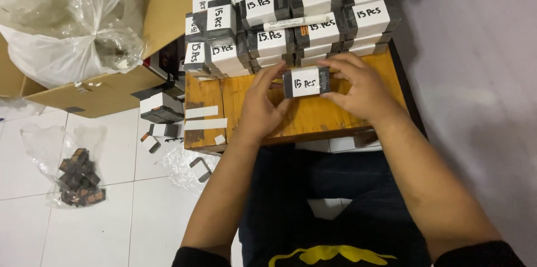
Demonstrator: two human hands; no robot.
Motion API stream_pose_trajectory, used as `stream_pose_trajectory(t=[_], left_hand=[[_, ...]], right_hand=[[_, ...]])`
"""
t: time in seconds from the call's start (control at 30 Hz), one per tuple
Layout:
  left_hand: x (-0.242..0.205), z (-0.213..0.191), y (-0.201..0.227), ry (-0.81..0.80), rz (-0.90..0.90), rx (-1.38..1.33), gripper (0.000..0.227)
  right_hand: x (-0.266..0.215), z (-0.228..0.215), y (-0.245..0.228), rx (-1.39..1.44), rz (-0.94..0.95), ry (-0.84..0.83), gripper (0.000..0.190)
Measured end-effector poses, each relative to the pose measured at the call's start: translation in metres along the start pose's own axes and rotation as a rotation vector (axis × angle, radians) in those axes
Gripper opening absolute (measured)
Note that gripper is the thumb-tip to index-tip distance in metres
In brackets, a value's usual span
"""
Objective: The person wraps small rectangular items in clear plastic and secures them with white adhesive tape. They then place the wrapped items into small white boxes, seal the boxes with tape, and stack them on a wooden table.
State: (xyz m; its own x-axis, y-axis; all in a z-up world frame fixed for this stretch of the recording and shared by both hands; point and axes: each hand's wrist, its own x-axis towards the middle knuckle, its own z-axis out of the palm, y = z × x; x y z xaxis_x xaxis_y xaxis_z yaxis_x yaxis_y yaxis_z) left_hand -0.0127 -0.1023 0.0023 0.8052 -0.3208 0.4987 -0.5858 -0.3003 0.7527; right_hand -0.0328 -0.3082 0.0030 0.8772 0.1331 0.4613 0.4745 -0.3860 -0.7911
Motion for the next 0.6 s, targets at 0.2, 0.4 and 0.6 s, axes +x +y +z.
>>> stream_pose_trajectory(t=[0.2, 0.4, 0.6], left_hand=[[-0.001, 0.001, -0.006, 0.040, 0.071, 0.147, 0.050], [-0.006, 0.001, -0.001, 0.008, 0.049, 0.193, 0.049], [-0.005, 0.001, 0.012, -0.074, -0.004, 0.263, 0.052]], right_hand=[[0.000, 0.004, 0.003, -0.101, -0.050, -0.017, 0.058], [-0.001, 0.004, -0.007, -0.126, -0.012, -0.065, 0.052], [-0.003, 0.004, -0.018, -0.186, -0.009, -0.090, 0.051]])
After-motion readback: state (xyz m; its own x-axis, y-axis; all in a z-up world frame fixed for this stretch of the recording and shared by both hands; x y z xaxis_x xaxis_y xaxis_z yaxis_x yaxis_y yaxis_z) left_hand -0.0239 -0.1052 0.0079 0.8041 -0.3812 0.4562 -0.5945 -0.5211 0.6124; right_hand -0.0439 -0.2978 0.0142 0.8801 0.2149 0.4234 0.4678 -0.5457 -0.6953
